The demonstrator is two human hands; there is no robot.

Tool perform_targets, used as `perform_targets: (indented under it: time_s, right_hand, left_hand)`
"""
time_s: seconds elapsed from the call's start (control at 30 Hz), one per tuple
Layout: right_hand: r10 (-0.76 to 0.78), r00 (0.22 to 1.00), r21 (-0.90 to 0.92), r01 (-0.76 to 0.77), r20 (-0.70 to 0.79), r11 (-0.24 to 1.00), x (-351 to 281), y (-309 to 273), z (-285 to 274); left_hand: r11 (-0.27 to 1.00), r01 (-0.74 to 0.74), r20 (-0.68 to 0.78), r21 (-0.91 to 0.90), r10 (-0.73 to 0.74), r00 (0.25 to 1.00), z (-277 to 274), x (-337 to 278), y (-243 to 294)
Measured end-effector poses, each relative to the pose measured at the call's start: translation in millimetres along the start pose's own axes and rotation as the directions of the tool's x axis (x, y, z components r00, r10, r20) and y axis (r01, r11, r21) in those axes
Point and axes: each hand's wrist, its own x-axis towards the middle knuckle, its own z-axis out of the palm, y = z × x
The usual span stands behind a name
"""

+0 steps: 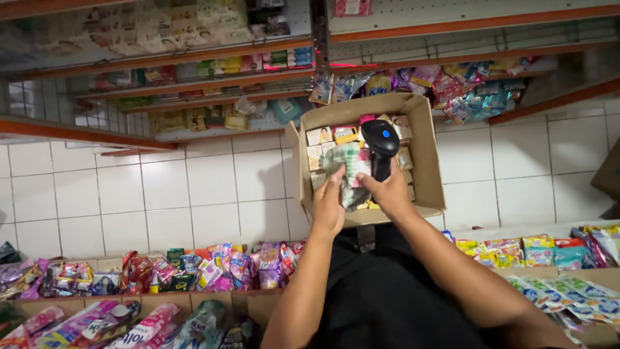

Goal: The person uses a handheld scanner to scan barcodes on boxed soap products from a larger cardboard box and then places the individual boxes onto retail shelves.

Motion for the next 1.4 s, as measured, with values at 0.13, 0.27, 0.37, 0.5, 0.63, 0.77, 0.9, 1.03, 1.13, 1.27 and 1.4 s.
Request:
perform_targets:
  time_s: [0.13,0.27,0.37,0.5,0.63,0.77,0.9,1.03,1.13,1.27,1.4]
  right_hand:
    - [0.261,0.962,0.017,-0.263,0.076,0.965,-3.6,-8.5,-12.4]
    - [0.183,0.949,0.063,-0.205,0.256,0.977,-7.1,-8.2,-15.4]
    - [0.326,0.900,0.012,-0.344,0.290,0.939,-16.4,4.3,-15.0]
    - [0.197,0.974,0.034,-0.202,0.113,0.979,-22.9,19.5,-2.8]
    - [-0.016,0.996,0.040,0.019,-0.084,0.999,-38.9,19.9,8.8]
    - [-0.143,0.973,0.002,0.146,-0.183,0.989,-30.5,22.9,-10.1]
    - [0.322,0.939,0.418,-0.343,0.121,0.841,-6.2,41.1,-10.0]
    - [0.345,0.839,0.599,-0.542,0.420,0.590,-14.4,35.1,-3.5]
    - [0.228,0.893,0.599,-0.432,0.387,0.674,-17.0,39.4,2.3]
    - [0.198,0.962,0.491,-0.267,0.188,0.829,-12.1,49.4,10.0]
    - [0.297,0.879,0.500,-0.460,0.372,0.734,-5.8,59.3,13.6]
  left_hand:
    - [0.994,-0.099,0.022,0.048,0.098,0.995,-1.5,7.4,-9.3]
    - [0.990,-0.004,0.022,0.139,0.001,1.000,12.2,9.2,1.8]
    - [0.972,0.217,-0.024,0.092,-0.216,0.976,14.4,13.8,-2.2]
    - [0.997,0.075,-0.033,0.012,-0.075,0.997,28.2,18.7,0.3]
    - [0.996,-0.026,-0.195,0.082,0.042,0.980,62.0,30.3,-3.1]
    - [0.974,-0.140,-0.134,-0.179,0.117,0.984,53.0,52.4,15.1]
    - [0.980,-0.147,-0.304,-0.132,0.101,0.947,53.8,46.8,40.6]
    - [0.987,-0.155,-0.438,-0.036,0.124,0.891,66.6,58.3,53.4]
    - [0.978,-0.205,-0.378,-0.024,0.181,0.908,48.4,49.6,47.7]
    - [0.983,-0.058,-0.210,-0.174,0.020,0.978,36.0,35.6,45.3]
    - [0.802,0.102,-0.104,-0.588,-0.200,0.974,41.0,27.9,47.9]
